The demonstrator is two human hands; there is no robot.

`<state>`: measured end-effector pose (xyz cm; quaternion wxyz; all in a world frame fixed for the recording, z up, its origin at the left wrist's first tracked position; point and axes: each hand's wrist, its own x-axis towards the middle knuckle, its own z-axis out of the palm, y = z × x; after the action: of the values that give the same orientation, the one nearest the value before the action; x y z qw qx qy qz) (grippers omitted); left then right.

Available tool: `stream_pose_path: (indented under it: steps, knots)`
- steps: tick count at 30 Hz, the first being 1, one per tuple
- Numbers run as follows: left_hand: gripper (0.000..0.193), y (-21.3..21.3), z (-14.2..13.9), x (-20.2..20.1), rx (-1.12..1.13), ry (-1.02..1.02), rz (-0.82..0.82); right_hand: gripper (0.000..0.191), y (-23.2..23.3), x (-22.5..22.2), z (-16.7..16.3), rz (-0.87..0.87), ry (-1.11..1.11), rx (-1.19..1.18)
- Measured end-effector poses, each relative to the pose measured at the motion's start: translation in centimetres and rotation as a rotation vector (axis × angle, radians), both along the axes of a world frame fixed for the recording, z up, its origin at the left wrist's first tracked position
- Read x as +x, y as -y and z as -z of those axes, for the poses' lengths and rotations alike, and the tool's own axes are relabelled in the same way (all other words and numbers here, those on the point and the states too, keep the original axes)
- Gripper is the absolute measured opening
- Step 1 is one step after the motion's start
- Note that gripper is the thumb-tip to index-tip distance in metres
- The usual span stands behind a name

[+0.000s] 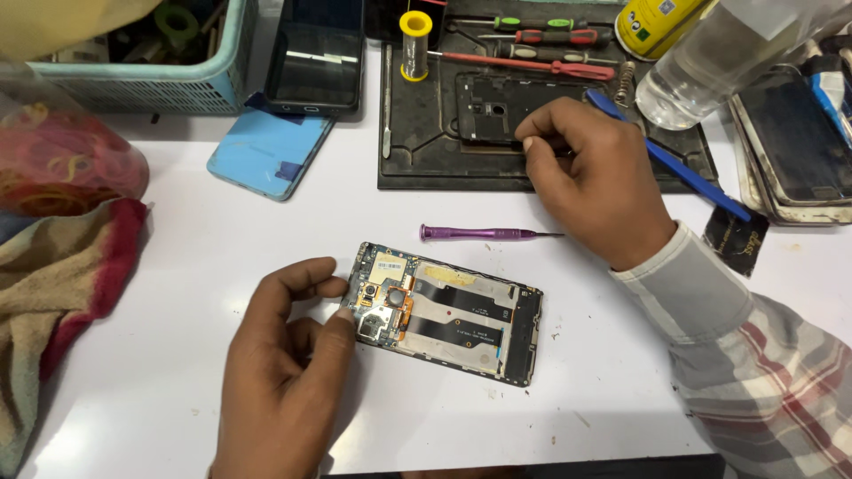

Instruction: The person uses a purple precision screwdriver to remove screws from a disassembled smartphone chassis, then cleans the interior of the phone's back cover with a blue brush. The person also handles a camera module and a SIM tray.

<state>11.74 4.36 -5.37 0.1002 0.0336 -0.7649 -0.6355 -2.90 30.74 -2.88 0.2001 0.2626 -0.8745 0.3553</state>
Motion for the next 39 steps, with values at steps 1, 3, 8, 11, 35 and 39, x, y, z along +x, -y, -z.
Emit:
stream_pose_path:
  steps: [1, 3, 8, 11, 35, 39]
  knots:
    - [0.042, -0.1, -0.5, -0.1, -0.036, 0.010, 0.005, 0.013, 0.0, 0.0, 0.1, -0.008, -0.012, -0.004]
    - [0.041, -0.3, -1.7, -0.5, -0.104, 0.033, 0.018, 0.012, 0.0, -0.2, 0.4, -0.012, -0.084, 0.047]
    - [0.040, -1.0, -5.1, -3.2, -0.522, -0.137, 0.104, 0.010, 0.0, -0.8, 1.0, 0.020, -0.305, 0.276]
    - [0.030, -2.9, -6.1, -9.1, -0.809, -0.322, 0.080, 0.010, 0.2, -1.0, 1.1, 0.041, -0.262, 0.280]
    - [0.023, 1.5, -4.9, -14.3, -0.026, -0.158, 0.121, 0.011, -0.6, 1.5, 0.5, 0.087, -0.048, -0.429]
    - [0.022, 2.7, -4.9, -13.3, 0.022, -0.200, 0.077, 0.013, -0.7, 2.0, 0.8, 0.026, 0.074, -0.353]
